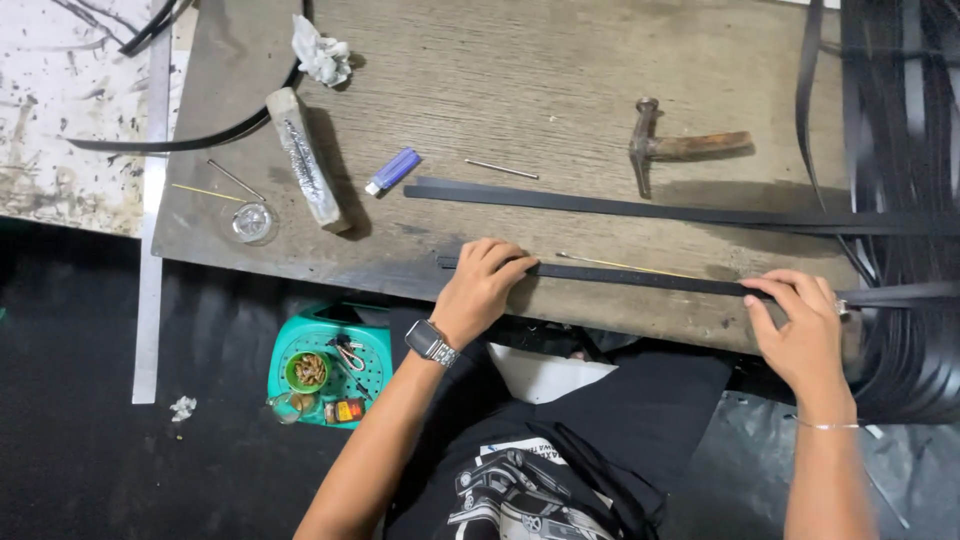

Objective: Applying edge paint to the edges of long leather straps using a thin wooden applicator stick.

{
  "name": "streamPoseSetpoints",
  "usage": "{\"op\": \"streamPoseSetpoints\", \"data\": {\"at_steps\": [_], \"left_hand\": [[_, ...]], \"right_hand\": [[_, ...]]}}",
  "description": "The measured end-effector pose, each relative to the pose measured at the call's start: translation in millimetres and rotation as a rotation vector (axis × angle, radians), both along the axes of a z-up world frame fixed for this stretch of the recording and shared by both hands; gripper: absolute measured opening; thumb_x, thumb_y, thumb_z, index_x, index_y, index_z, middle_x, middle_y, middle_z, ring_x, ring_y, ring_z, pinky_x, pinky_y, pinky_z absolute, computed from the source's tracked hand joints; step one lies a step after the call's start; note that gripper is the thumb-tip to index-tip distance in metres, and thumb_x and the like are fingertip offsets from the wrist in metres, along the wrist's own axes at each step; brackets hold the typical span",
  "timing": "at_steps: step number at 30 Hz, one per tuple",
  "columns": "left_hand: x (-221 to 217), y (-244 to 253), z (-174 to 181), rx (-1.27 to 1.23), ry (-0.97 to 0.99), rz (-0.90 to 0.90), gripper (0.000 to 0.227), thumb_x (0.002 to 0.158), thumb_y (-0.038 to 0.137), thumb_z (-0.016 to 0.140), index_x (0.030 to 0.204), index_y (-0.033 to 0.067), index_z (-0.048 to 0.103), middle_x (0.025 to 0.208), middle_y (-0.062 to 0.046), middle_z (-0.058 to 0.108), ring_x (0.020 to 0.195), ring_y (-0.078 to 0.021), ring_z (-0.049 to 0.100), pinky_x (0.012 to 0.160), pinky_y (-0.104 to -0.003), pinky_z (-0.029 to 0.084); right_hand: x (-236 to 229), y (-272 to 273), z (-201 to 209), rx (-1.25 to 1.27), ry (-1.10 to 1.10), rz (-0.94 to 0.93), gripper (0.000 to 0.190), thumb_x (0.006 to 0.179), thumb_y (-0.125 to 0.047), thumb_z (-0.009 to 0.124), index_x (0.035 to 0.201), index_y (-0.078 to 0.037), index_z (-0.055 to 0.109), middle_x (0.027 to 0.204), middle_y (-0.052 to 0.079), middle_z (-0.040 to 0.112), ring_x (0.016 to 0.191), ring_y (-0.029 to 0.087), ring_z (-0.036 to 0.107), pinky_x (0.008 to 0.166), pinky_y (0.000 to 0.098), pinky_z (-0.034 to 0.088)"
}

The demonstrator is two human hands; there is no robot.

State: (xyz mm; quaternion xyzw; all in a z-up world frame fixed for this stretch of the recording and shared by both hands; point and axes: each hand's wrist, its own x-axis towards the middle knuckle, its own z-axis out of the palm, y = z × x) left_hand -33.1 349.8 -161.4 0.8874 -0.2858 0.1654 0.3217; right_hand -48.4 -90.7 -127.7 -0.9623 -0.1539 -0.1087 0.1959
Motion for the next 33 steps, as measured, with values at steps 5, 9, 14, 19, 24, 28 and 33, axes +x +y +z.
{"op": "streamPoseSetpoints", "data": {"at_steps": [5,9,14,19,24,28,33], "left_hand": [[1.4,2.3,-3.8,0.045,-0.027,0.009,0.03,0.093,-0.002,0.064,0.119,0.012,0.066,0.113,-0.005,0.062,0.108,-0.0261,0.059,0.093,-0.04,0.044],[3.1,2.6,0.2,0.053,-0.031,0.005,0.02,0.097,0.006,0.067,0.116,0.0129,0.067,0.108,-0.002,0.063,0.109,-0.0237,0.062,0.093,-0.036,0.046],[2.3,2.2,1.5,0.039,-0.024,0.016,0.019,0.097,0.004,0.067,0.114,0.0118,0.069,0.106,-0.003,0.062,0.107,-0.0234,0.061,0.092,-0.036,0.045],[1.4,2.6,-4.6,0.045,-0.036,0.042,0.015,0.098,0.008,0.067,0.112,0.0134,0.069,0.104,-0.001,0.06,0.105,-0.0222,0.06,0.09,-0.035,0.045],[2.3,1.8,-3.4,0.023,-0.03,0.051,0.014,0.097,0.01,0.069,0.111,0.0135,0.07,0.104,-0.001,0.061,0.105,-0.0226,0.061,0.09,-0.036,0.046],[1.5,2.3,-2.2,0.024,-0.022,0.058,0.013,0.098,0.011,0.068,0.11,0.0141,0.069,0.104,-0.001,0.06,0.103,-0.0228,0.06,0.088,-0.035,0.046],[1.0,2.9,7.0,-0.01,-0.027,0.049,0.013,0.097,0.012,0.068,0.11,0.0133,0.069,0.104,-0.002,0.061,0.101,-0.0235,0.06,0.086,-0.036,0.047]], "right_hand": [[14.9,60.4,6.8,0.044,-0.09,0.02,0.011,0.101,-0.009,0.079,0.112,-0.007,0.079,0.111,0.012,0.069,0.107,0.034,0.064,0.101,0.044,0.051],[32.5,118.5,15.6,0.064,-0.074,0.136,0.003,0.096,-0.016,0.08,0.099,-0.016,0.079,0.094,0.005,0.071,0.093,0.029,0.068,0.089,0.0405,0.052],[55.0,134.6,5.8,-0.058,0.02,0.245,0.005,0.095,-0.016,0.077,0.095,-0.011,0.077,0.089,0.005,0.07,0.088,0.026,0.067,0.082,0.038,0.051],[65.8,131.4,-5.0,-0.182,-0.024,0.354,0.009,0.099,-0.02,0.071,0.095,-0.012,0.073,0.088,0.005,0.068,0.088,0.027,0.067,0.079,0.0381,0.052],[66.1,134.1,-4.7,-0.245,-0.108,0.418,0.011,0.101,-0.023,0.069,0.099,-0.012,0.069,0.09,0.005,0.064,0.088,0.027,0.066,0.077,0.0384,0.052],[70.9,130.5,-20.2,-0.323,-0.13,0.413,0.013,0.104,-0.024,0.062,0.099,-0.013,0.066,0.091,0.003,0.063,0.091,0.025,0.066,0.08,0.0368,0.052],[57.5,137.3,-17.5,-0.158,-0.113,0.21,0.017,0.113,-0.026,0.052,0.115,-0.012,0.063,0.087,0.006,0.062,0.086,0.032,0.069,0.077,0.0413,0.055]]}}
